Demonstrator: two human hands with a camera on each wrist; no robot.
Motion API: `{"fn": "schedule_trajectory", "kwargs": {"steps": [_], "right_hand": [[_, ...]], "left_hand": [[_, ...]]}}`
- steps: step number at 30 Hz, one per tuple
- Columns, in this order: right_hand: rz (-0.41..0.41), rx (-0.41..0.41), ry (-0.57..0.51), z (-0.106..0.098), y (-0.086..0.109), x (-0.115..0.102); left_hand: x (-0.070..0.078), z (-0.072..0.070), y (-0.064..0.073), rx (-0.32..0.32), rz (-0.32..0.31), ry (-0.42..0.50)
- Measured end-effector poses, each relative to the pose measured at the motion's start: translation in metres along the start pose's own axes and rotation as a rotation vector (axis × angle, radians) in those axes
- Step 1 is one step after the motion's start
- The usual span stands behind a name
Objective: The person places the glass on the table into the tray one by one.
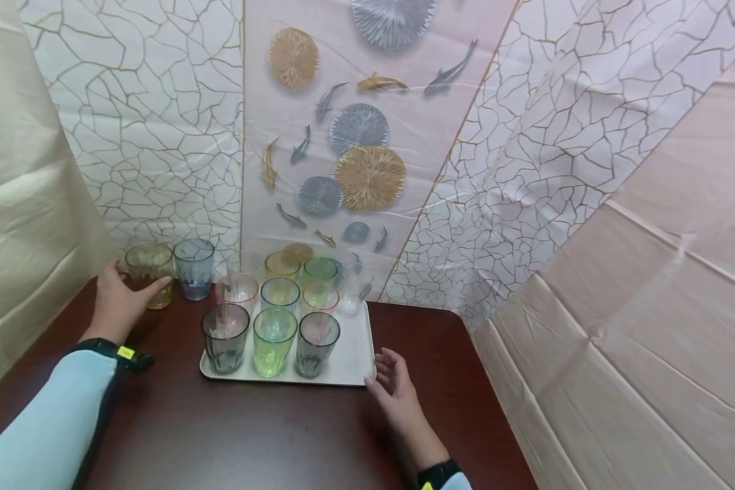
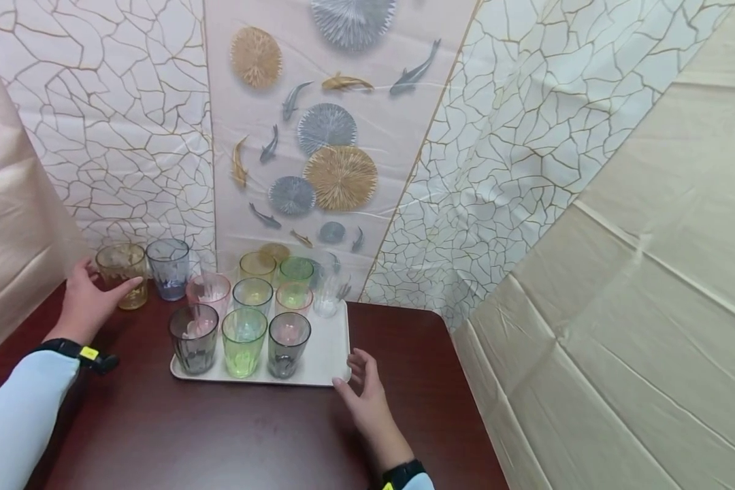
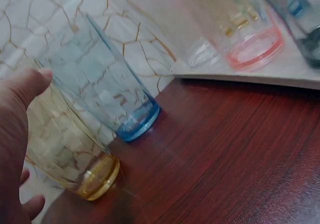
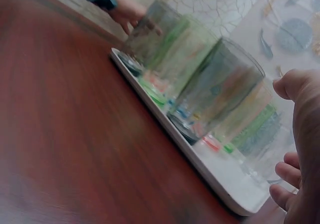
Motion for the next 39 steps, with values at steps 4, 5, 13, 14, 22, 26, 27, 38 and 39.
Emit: {"fn": "schedule_trajectory", "kwargs": {"steps": [4,5,13,14,22,26,27,38,39], "right_hand": [[-0.027,0.004,-0.046,0.004,0.016,-0.005],[-0.037,0.006,-0.054,0.005,0.019,-0.006],[-0.123,-0.009,-0.122,0.016,0.037,-0.018],[-0.122,-0.012,-0.119,0.017,0.038,-0.019],[-0.139,0.015,-0.123,0.017,0.035,-0.023],[-0.131,0.026,-0.131,0.013,0.033,-0.025],[-0.127,0.024,-0.125,0.013,0.033,-0.025],[-0.258,-0.034,-0.037,0.015,0.033,-0.044],[-0.278,-0.044,-0.028,0.017,0.033,-0.047]], "left_hand": [[-0.004,0.002,-0.003,0.012,-0.002,0.019],[-0.005,0.002,-0.003,0.016,0.000,0.020],[0.000,0.004,-0.004,0.010,0.023,0.024],[0.000,0.003,-0.003,0.007,0.021,0.024],[0.007,-0.002,0.010,0.024,0.041,0.019],[0.020,-0.010,0.029,0.020,0.032,0.023],[0.022,-0.013,0.035,0.015,0.027,0.027],[0.069,-0.046,0.123,-0.047,0.247,0.116],[0.075,-0.045,0.131,-0.073,0.291,0.136]]}}
Point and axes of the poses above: each hand's wrist, its own y-axis away from the middle knuckle, its own z-axis out of the palm, x = y × z, the point moved 6 cm from there along -y, towards the middle knuckle, and after that the axes turned 1 degree about -z, right-handed, at the moved point
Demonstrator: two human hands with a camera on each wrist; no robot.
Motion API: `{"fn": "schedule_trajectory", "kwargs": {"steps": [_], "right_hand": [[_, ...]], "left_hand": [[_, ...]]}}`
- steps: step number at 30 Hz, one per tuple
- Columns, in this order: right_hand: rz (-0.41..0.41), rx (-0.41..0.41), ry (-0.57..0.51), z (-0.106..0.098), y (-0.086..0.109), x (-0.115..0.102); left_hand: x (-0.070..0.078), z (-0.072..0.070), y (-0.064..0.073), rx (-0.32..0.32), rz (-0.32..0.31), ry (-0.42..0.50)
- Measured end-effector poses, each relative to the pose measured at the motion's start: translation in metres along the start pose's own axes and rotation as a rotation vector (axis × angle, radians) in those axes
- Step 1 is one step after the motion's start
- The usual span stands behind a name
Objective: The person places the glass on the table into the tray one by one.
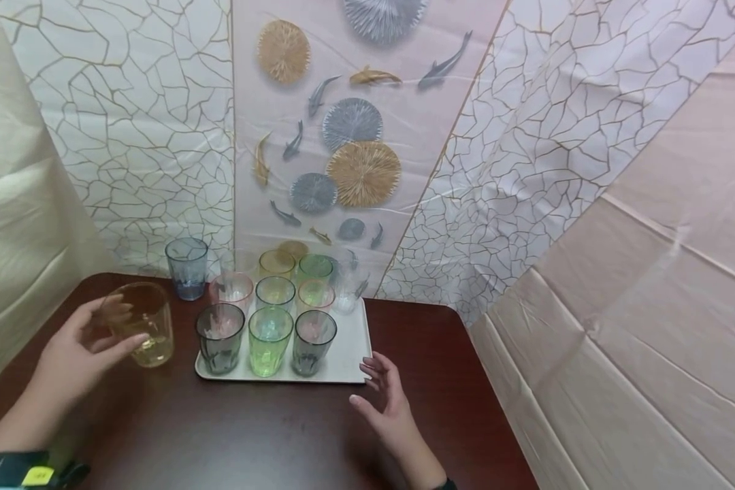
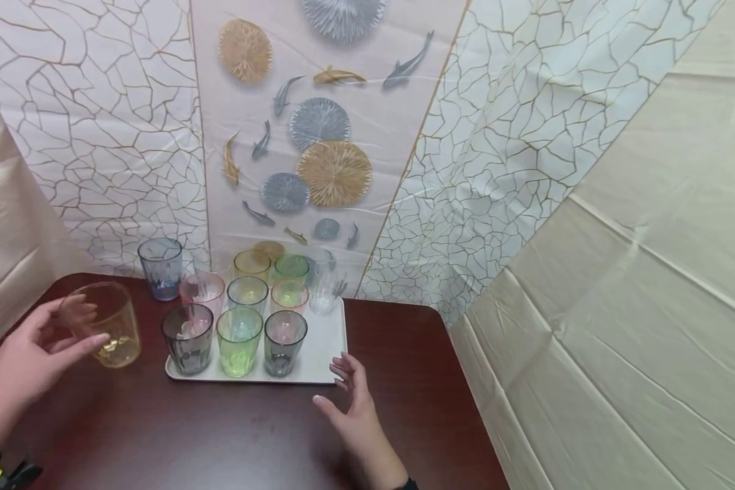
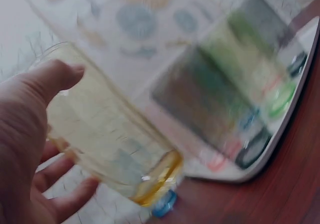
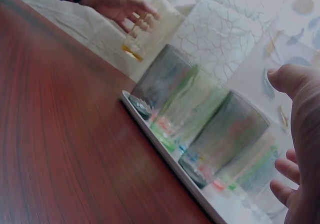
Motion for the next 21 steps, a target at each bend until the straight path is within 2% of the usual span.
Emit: {"fn": "schedule_trajectory", "kwargs": {"steps": [2,4,7,11,16,21], "right_hand": [[-0.044,-0.029,0.000,0.005,-0.003,-0.006],[-0.090,-0.062,-0.012,0.012,-0.006,-0.014],[-0.151,-0.114,-0.046,0.025,-0.014,-0.026],[-0.211,-0.189,-0.100,0.045,-0.024,-0.044],[-0.235,-0.277,-0.151,0.069,-0.030,-0.058],[-0.205,-0.330,-0.191,0.083,-0.030,-0.071]], "left_hand": [[0.018,0.007,0.010,-0.058,0.078,0.031],[0.034,0.017,0.019,-0.114,0.124,0.055],[0.056,0.036,0.031,-0.186,0.163,0.063],[0.078,0.069,0.044,-0.284,0.200,0.121],[0.100,0.111,0.055,-0.401,0.265,0.220],[0.112,0.142,0.063,-0.491,0.324,0.283]]}}
Point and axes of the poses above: each hand's wrist, its own y-axis away from the middle knuckle, its own z-axis out of the palm, x = y × z, the point moved 6 cm from there along -y, towards the middle knuckle, and after that the axes turned 1 degree about -z, right-handed, at the moved point
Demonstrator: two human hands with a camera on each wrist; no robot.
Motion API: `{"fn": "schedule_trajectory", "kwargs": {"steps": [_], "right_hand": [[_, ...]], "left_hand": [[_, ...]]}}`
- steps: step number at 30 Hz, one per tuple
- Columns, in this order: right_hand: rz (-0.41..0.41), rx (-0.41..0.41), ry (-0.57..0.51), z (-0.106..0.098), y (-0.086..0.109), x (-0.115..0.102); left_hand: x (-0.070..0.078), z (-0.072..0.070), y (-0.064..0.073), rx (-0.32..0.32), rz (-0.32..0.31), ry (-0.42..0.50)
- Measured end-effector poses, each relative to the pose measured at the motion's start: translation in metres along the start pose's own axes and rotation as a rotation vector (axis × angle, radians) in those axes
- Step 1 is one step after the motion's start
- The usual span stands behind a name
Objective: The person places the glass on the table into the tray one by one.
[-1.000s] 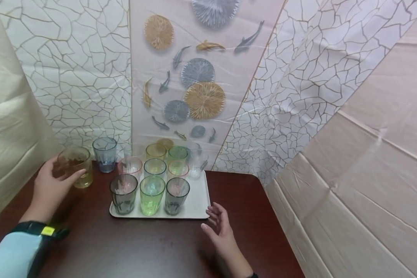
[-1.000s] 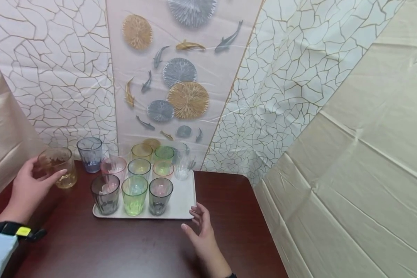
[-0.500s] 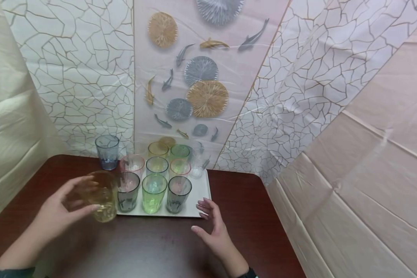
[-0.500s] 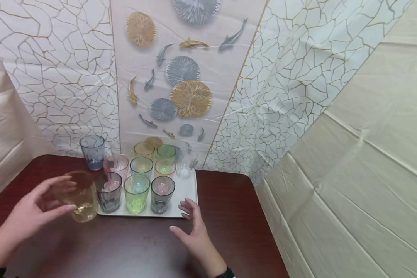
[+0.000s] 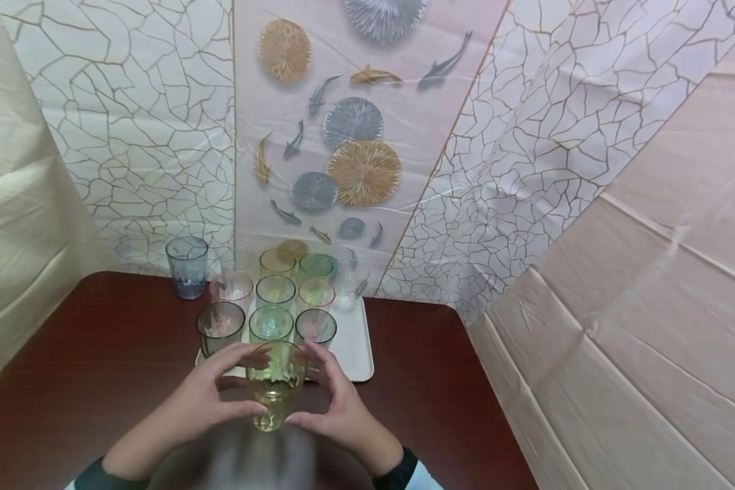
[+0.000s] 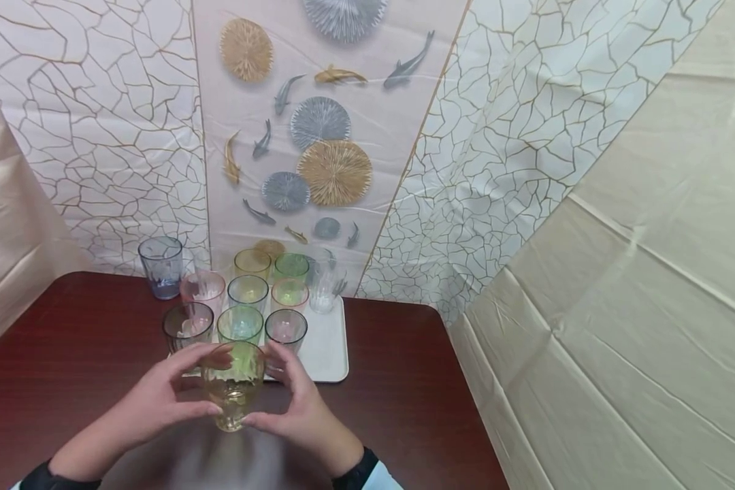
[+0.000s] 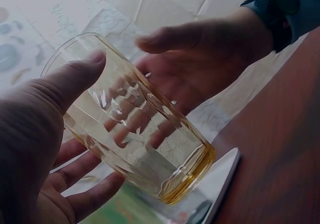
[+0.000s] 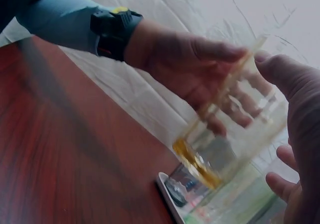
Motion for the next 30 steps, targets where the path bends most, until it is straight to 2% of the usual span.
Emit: {"fn": "schedule_trajectory", "kwargs": {"steps": [4,9,15,18,23,26,30], "right_hand": [[-0.028,-0.020,-0.022,0.006,-0.005,-0.019],[-0.040,-0.034,-0.026,0.007,-0.007,-0.033],[-0.056,-0.005,-0.065,0.007,-0.001,-0.015],[-0.053,0.033,-0.082,0.003,0.006,-0.002],[-0.016,0.133,-0.048,-0.020,0.020,0.007],[0.007,0.207,-0.012,-0.042,0.026,0.009],[-0.016,0.271,0.005,-0.076,0.023,0.015]], "left_hand": [[0.000,0.013,-0.002,-0.035,0.021,0.017],[0.001,0.018,-0.002,-0.048,0.020,0.016],[0.003,0.020,0.000,-0.036,0.046,-0.056],[0.000,0.020,0.004,-0.045,0.059,-0.055],[-0.007,0.012,0.015,-0.030,0.051,-0.029],[-0.012,0.002,0.024,-0.004,0.060,-0.065],[-0.020,-0.010,0.037,0.025,0.022,-0.106]]}}
Point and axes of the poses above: each hand's wrist, its own y-axis away from the middle knuckle, its own z-axis out of the palm, x = y × z, the point moved 6 cm from there along -y, towards the middle knuckle, and after that the axes turned 1 degree about -z, right-handed, at the moved point
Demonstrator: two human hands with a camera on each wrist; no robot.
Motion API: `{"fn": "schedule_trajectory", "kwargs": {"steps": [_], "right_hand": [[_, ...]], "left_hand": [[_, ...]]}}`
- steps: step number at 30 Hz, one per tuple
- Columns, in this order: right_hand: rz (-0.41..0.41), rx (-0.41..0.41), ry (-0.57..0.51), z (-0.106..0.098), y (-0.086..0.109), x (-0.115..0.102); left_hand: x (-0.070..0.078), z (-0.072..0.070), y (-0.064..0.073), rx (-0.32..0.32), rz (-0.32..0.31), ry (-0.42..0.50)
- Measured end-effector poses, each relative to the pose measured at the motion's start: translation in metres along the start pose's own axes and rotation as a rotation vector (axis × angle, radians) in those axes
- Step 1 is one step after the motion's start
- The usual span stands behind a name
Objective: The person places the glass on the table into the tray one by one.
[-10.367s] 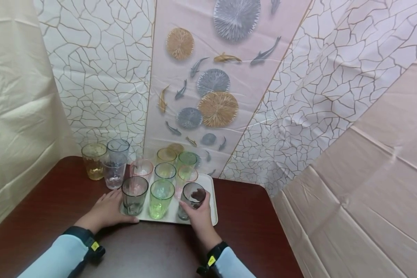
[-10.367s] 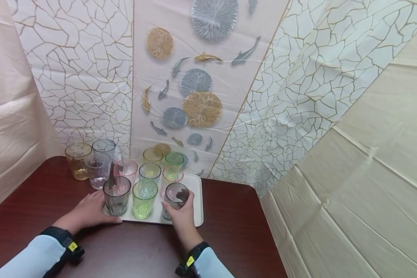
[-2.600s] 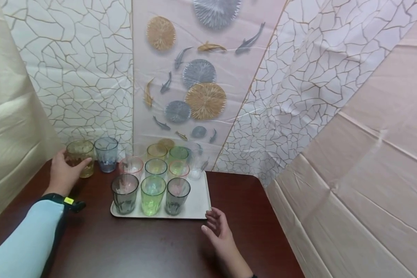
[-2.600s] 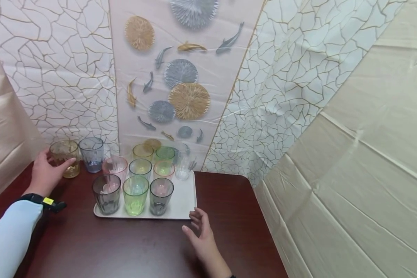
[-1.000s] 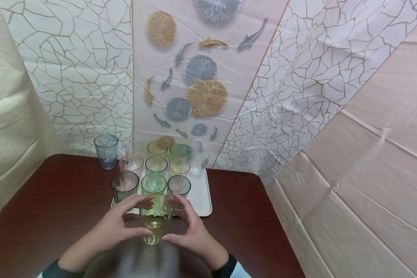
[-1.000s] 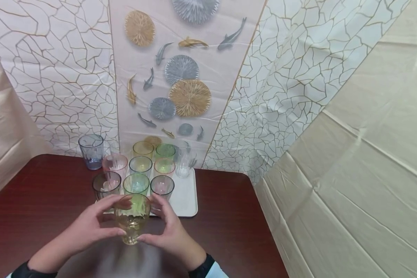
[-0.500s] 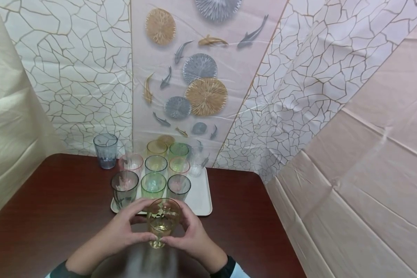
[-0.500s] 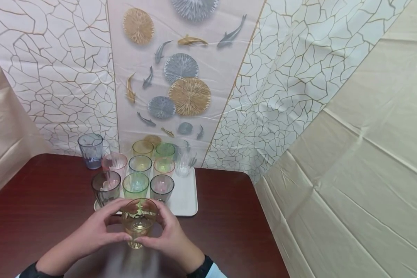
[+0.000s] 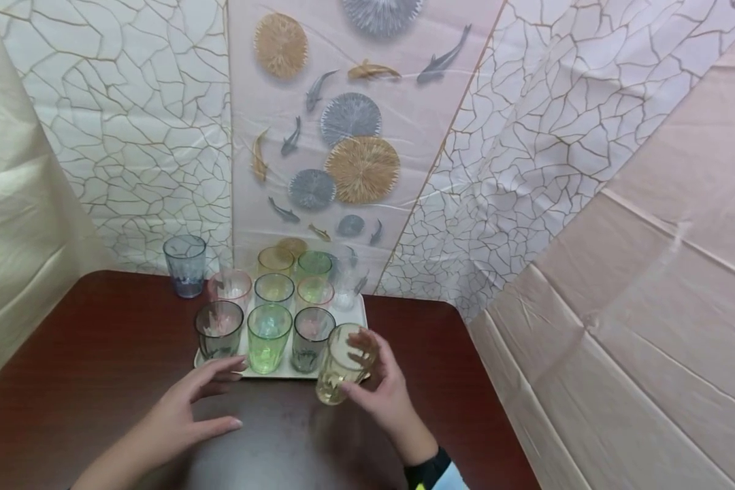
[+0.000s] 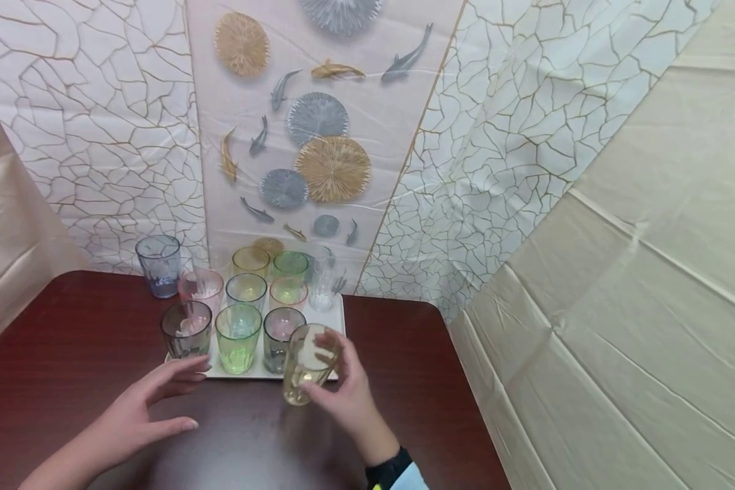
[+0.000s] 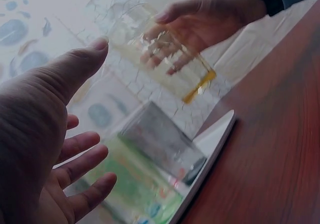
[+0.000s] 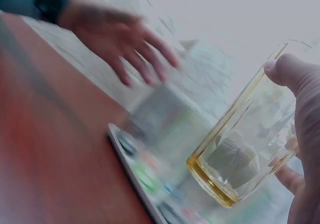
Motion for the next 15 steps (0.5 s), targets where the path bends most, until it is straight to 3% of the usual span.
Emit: {"fn": "schedule_trajectory", "kwargs": {"steps": [3,9,15], "right_hand": [[0.023,0.046,0.038,-0.023,-0.017,0.015],[0.184,0.186,0.109,-0.061,-0.053,0.064],[0.288,0.248,0.207,-0.072,-0.083,0.104]], "left_hand": [[-0.006,-0.009,0.009,0.024,-0.035,-0.038],[-0.006,-0.017,0.021,0.054,-0.025,-0.067],[-0.008,-0.020,0.025,0.054,-0.068,-0.084]]}}
Point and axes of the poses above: each hand's wrist, its own y-axis away from the middle knuckle, its own z-axis out of the palm, x = y × z, the point moved 6 cm from there along -y, towards the middle knuckle, and after that the axes turned 1 degree about -z, right-handed, at the moved point
